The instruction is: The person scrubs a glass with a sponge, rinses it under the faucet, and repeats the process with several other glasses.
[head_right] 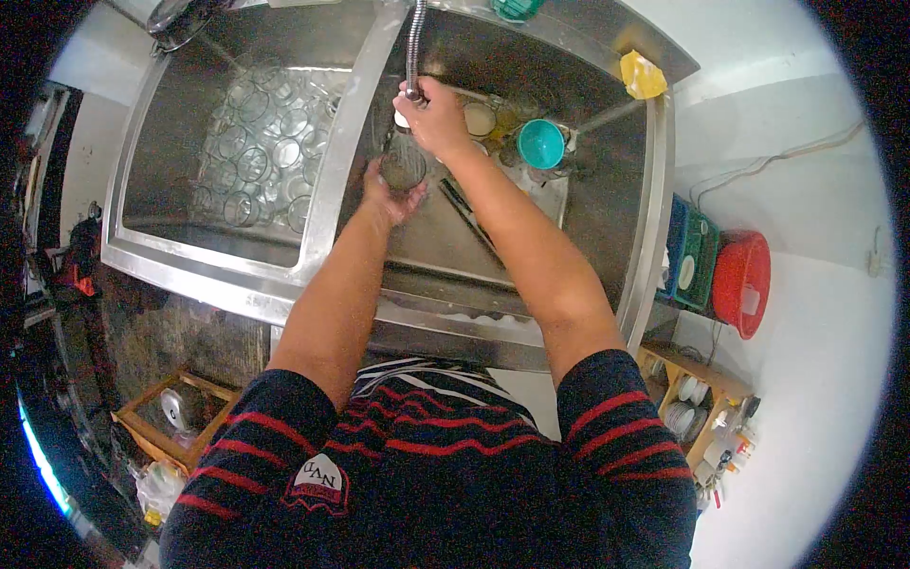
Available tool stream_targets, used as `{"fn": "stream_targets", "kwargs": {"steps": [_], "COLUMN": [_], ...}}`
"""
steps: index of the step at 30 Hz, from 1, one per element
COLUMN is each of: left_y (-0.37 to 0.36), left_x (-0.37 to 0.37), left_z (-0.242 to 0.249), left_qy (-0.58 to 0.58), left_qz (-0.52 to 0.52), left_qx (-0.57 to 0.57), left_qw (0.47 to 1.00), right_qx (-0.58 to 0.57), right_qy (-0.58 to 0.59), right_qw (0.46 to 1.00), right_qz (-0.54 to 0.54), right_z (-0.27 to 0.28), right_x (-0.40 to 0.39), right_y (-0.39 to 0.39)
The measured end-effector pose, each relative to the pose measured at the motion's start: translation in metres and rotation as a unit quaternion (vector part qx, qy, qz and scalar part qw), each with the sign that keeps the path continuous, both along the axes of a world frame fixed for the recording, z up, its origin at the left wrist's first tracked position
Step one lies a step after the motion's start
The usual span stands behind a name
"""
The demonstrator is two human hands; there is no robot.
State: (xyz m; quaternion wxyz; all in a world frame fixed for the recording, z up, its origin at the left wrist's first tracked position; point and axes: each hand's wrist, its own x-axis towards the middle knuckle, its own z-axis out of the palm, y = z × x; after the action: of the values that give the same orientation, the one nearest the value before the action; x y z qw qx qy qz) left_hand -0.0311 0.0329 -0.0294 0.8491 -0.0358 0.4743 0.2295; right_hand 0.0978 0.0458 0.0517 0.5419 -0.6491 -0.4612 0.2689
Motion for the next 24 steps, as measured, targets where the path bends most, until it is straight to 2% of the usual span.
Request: {"fn": "stream_targets", "kwargs": {"steps": [2, 5, 8, 10, 12, 14, 17, 21, 24], "left_y": [0.003, 0.002, 0.001, 0.003, 0.0, 0.001, 0.002, 0.005, 0.01], "left_x": [0.001, 0.002, 0.003, 0.003, 0.003, 0.004, 0.004, 0.007, 0.011], "left_z": [0.003, 0.013, 0.013, 0.01, 0.011, 0.017, 0.02, 0.022, 0.018], "left_qy": [-0.002, -0.026, -0.061, -0.058, -0.055, -0.053, -0.066, -0.033, -0.041], "left_qz": [-0.053, -0.043, -0.029, -0.045, -0.064, -0.043, -0.027, -0.018, -0.037], "left_qx": [0.003, 0.003, 0.028, 0.034, 0.038, 0.025, 0.016, 0.002, 0.038], "left_qw": [0.999, 0.999, 0.997, 0.997, 0.996, 0.997, 0.997, 0.999, 0.998], "right_qx": [0.03, 0.018, 0.059, 0.007, 0.001, 0.045, 0.005, -0.013, -0.017], "right_qy": [0.026, 0.021, 0.049, -0.008, -0.014, 0.068, 0.054, 0.088, 0.128], "right_qw": [0.999, 0.999, 0.997, 1.0, 0.999, 0.997, 0.998, 0.996, 0.992], "right_qz": [0.004, 0.03, 0.017, -0.021, -0.045, 0.011, -0.036, -0.014, -0.016], "right_z": [-0.002, 0.003, 0.0, 0.005, 0.004, 0.001, 0.0, 0.008, 0.019], "right_x": [0.002, -0.004, -0.004, -0.005, -0.008, -0.007, -0.004, -0.01, -0.013], "right_y": [-0.002, -0.004, -0.002, -0.005, -0.008, -0.005, -0.005, -0.012, -0.018]}}
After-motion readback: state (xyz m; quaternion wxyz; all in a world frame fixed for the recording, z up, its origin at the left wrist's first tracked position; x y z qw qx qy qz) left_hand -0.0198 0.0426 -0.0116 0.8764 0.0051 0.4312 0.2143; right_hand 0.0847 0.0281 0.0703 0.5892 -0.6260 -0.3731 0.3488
